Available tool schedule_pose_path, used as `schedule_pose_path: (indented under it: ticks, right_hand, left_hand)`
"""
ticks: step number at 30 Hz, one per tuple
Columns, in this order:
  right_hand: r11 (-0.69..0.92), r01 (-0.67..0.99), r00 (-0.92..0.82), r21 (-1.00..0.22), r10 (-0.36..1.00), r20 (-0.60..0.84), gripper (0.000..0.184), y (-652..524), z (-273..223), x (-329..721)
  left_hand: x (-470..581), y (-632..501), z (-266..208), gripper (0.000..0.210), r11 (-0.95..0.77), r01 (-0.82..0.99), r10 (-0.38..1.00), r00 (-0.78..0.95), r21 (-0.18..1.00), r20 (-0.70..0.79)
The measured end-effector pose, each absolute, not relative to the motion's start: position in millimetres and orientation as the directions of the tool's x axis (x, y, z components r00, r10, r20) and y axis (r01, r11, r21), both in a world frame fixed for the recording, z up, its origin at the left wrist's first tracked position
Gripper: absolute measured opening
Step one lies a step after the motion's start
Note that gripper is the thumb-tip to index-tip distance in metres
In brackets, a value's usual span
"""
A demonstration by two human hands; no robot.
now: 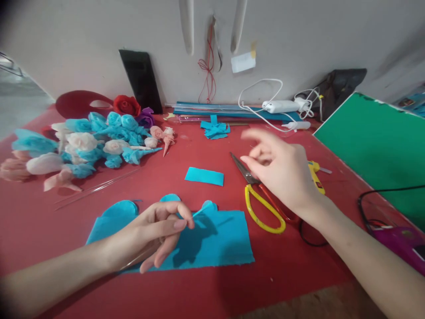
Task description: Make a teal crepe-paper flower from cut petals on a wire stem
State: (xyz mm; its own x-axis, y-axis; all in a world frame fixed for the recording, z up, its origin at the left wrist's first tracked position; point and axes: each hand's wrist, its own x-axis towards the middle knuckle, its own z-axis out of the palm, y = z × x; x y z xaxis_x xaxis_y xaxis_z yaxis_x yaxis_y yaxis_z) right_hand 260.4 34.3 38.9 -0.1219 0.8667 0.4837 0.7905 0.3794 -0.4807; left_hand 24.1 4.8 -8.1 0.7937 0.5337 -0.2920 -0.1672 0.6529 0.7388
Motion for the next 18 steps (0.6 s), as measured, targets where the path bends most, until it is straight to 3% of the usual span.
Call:
schedule_pose_path:
  ticks: [1,2,3,6,9,13,18]
  right_hand:
    - [0.371,0.731,-0.116,-0.573,0.895,0.431,0.045,35.4,38.8,260.3]
    - [0.361,0.677,-0.137,-0.641,0.918,0.372,0.055,35.1,39.4,259.0]
    - [0.349,0.647,-0.18,-0.678,0.934,0.309,0.052,33.4,40.5,256.7]
    - [0.249,0.618,-0.323,-0.745,0.945,0.048,0.018,20.1,44.5,244.6]
    - [0.115,0.498,-0.472,-0.859,0.868,-0.158,0.023,0.4,44.0,229.8]
    - [-0.023,0.25,-0.627,-0.968,0.758,-0.181,0.037,-19.1,36.4,213.0]
    - [-0.195,0.03,-0.676,-0.98,0.718,-0.164,0.018,-21.1,31.4,202.7]
  left_hand:
    - [24.6,4.0,-8.5,0.014,0.656,-0.192,0.538,0.797,0.73,-0.274]
    - [25.0,3.2,-8.4,0.015,0.652,-0.22,0.553,0.792,0.726,-0.257]
    - [25.4,2.3,-7.5,0.016,0.634,-0.251,0.584,0.776,0.732,-0.24]
    - [24.7,0.0,0.6,0.014,0.452,-0.336,0.759,0.631,0.826,-0.158]
    - [21.3,-1.3,14.3,0.009,0.198,-0.393,0.881,0.473,0.898,0.013]
    - [16.6,-1.5,29.0,0.007,0.125,-0.368,0.899,0.435,0.921,0.052]
    - [15.1,1.6,30.4,0.008,0.102,-0.266,0.911,0.412,0.959,0.017]
